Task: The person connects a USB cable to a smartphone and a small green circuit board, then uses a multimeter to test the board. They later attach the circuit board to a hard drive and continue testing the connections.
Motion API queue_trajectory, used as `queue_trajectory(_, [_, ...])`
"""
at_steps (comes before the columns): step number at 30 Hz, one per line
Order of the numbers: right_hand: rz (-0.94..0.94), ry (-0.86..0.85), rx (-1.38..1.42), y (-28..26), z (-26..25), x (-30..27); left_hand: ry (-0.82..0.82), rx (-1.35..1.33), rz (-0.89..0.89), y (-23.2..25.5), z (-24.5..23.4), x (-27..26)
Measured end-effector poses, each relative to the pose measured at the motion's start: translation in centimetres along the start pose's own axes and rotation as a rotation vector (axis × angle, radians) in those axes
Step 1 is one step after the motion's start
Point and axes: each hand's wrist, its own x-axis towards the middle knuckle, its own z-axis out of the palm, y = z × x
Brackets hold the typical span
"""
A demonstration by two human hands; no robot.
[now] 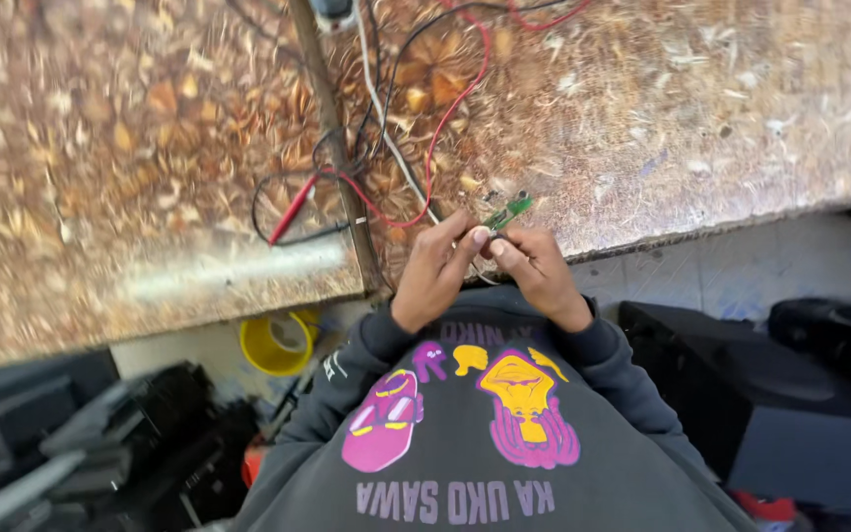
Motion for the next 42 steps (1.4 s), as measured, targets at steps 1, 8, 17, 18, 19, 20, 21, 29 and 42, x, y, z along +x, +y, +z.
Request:
queue_trajectory(1, [0.006, -0.036, 0.003, -0.7, 0.0, 0.0, 0.034, 0.0, -0.014, 0.2, 0.0, -0.4])
queue_trajectory(8, [-0.055, -0.055, 0.019, -3.3, -0.5, 2.4, 0.072, -0.022, 0.024, 0.2, 0.4, 1.1])
queue_trajectory(17, [-0.083, -0.023, -0.055, -2.8, -2.1, 3.6, -0.001, -0.087, 0.046, -0.6, 0.1, 3.4])
queue_trajectory(18, [-0.082, -0.034, -0.082, -2.4, -2.4, 3.6, -0.014, -0.094, 0.044, -0.7, 0.1, 3.5])
queue_trajectory(19, [-0.078, -0.027, -0.083, -2.5, -1.9, 3.4, -0.022, -0.096, 0.043, -0.8, 0.0, 3.6])
queue_trajectory(20, [-0.076, 0.029, -0.073, -2.5, -1.4, 3.4, 0.053, -0.154, 0.016, -0.9, 0.0, 3.8])
queue_trajectory(21, [-0.074, 0.085, -0.064, -2.6, -0.9, 3.5, 0.127, -0.212, -0.012, -1.0, -0.1, 4.1])
queue_trajectory(29, [0.187, 0.22, -0.609, -0.2, -1.7, 5.6, -0.078, -0.166, -0.285, -5.7, -1.4, 7.3])
queue_trajectory(42, [0.671, -0.116, -0.797, -3.3, -3.6, -1.7, -0.065, 0.444, -0.284, -6.5, -4.3, 6.9])
